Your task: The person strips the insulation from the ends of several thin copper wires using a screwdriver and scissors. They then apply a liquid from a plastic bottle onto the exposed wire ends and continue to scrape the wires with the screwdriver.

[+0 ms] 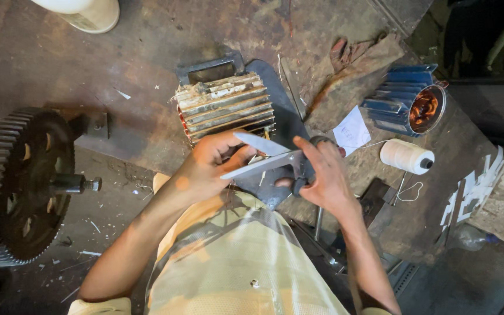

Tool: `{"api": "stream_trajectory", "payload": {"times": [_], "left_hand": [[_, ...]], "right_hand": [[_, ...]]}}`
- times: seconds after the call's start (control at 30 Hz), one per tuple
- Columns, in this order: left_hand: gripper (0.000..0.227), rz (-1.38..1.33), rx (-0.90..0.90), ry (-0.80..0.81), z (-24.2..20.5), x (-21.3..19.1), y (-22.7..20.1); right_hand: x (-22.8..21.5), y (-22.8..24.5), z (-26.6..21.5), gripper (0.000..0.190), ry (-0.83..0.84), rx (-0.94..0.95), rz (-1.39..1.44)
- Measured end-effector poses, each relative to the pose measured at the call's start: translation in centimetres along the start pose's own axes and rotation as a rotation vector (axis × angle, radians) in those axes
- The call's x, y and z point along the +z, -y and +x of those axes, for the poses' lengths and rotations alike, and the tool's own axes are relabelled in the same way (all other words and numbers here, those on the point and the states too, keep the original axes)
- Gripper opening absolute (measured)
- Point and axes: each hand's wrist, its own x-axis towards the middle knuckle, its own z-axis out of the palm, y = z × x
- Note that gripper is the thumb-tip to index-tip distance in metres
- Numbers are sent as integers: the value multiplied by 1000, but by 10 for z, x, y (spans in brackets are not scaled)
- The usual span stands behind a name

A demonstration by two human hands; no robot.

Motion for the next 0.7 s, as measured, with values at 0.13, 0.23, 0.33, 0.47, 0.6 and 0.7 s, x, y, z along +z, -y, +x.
{"api": "stream_trajectory", "payload": {"times": [0.13,0.23,0.33,0.47,0.6,0.7], "left_hand": [[18,57,31,24,2,1,-9],[19,36,-78,8,1,2,-12],[19,52,-89,7,0,1,-11],[18,45,-87,24,2,-1,-8],[17,53,-88,43,-1,-3,-6],[23,130,-47,58,-2,-6,-7]], "right_hand": [[-6,-9,2,91,-7,-45,-42],[-7,-12,1,89,-12,-68,-44],[-8,-14,1,85,-31,-114,-25],[-13,-20,2,83,-37,-196,-80],[-8,-28,-2,83,-67,-224,-69],[-2,-37,-7,84,-80,-217,-88]]}}
